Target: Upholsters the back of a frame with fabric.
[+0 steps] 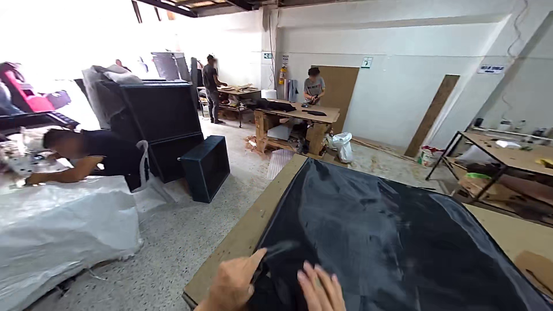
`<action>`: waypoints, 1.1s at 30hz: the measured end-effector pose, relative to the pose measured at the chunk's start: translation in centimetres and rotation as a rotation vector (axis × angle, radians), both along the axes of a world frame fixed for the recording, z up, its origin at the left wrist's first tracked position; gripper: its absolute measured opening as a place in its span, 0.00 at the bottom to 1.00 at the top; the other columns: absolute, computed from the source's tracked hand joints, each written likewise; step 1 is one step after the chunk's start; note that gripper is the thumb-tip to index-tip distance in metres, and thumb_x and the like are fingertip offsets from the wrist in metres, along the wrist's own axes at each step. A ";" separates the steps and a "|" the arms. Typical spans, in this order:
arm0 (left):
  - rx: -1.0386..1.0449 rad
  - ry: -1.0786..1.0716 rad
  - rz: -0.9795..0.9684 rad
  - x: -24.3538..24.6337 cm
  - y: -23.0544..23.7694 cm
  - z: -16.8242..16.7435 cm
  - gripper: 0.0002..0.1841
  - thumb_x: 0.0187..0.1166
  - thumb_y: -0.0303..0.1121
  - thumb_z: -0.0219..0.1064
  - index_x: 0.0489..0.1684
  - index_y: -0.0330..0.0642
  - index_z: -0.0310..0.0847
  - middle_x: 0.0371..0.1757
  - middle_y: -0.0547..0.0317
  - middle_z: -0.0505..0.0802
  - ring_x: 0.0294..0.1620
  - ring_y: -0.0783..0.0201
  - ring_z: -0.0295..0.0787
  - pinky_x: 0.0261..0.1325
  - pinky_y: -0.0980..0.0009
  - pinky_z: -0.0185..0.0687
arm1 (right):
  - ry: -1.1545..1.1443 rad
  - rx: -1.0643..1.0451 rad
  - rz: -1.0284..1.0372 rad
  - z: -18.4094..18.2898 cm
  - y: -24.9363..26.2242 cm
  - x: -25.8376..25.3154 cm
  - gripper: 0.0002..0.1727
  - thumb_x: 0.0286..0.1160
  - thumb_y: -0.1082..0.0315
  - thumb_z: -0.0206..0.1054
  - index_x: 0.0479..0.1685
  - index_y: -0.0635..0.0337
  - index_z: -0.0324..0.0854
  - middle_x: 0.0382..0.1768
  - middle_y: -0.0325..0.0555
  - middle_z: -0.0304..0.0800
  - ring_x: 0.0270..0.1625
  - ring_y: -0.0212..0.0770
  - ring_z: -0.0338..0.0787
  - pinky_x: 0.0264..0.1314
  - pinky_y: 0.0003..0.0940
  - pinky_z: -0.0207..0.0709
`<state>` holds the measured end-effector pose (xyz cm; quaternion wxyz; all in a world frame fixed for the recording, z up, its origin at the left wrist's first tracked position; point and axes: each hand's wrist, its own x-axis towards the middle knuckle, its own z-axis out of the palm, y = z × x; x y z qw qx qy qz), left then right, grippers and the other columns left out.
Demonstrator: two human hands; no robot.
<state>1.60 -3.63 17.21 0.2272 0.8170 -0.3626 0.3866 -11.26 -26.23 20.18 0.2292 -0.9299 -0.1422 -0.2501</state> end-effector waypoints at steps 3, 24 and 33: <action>-0.019 -0.111 0.006 0.3 -1.7 8.0 0.18 0.74 0.30 0.61 0.58 0.35 0.89 0.30 0.54 0.95 0.26 0.59 0.94 0.27 0.59 0.91 | -0.195 -0.138 -0.137 5.6 0.4 6.1 0.46 0.63 0.50 0.78 0.87 0.55 0.69 0.79 0.55 0.80 0.82 0.62 0.76 0.82 0.77 0.62; -0.537 1.107 -0.606 9.4 -8.6 34.4 0.26 0.94 0.45 0.42 0.29 0.37 0.75 0.12 0.52 0.83 0.07 0.63 0.76 0.11 0.69 0.72 | -0.259 -0.287 -0.060 31.5 -1.9 18.0 0.53 0.43 0.42 0.80 0.81 0.51 0.73 0.56 0.51 0.85 0.54 0.49 0.86 0.53 0.53 0.82; 0.098 0.357 -0.062 12.6 -5.1 39.7 0.23 0.74 0.57 0.64 0.37 0.47 0.91 0.32 0.53 0.93 0.33 0.54 0.92 0.38 0.45 0.86 | -0.374 -0.511 -0.094 33.4 -3.1 20.7 0.17 0.78 0.58 0.71 0.22 0.59 0.84 0.27 0.46 0.88 0.36 0.47 0.90 0.42 0.52 0.79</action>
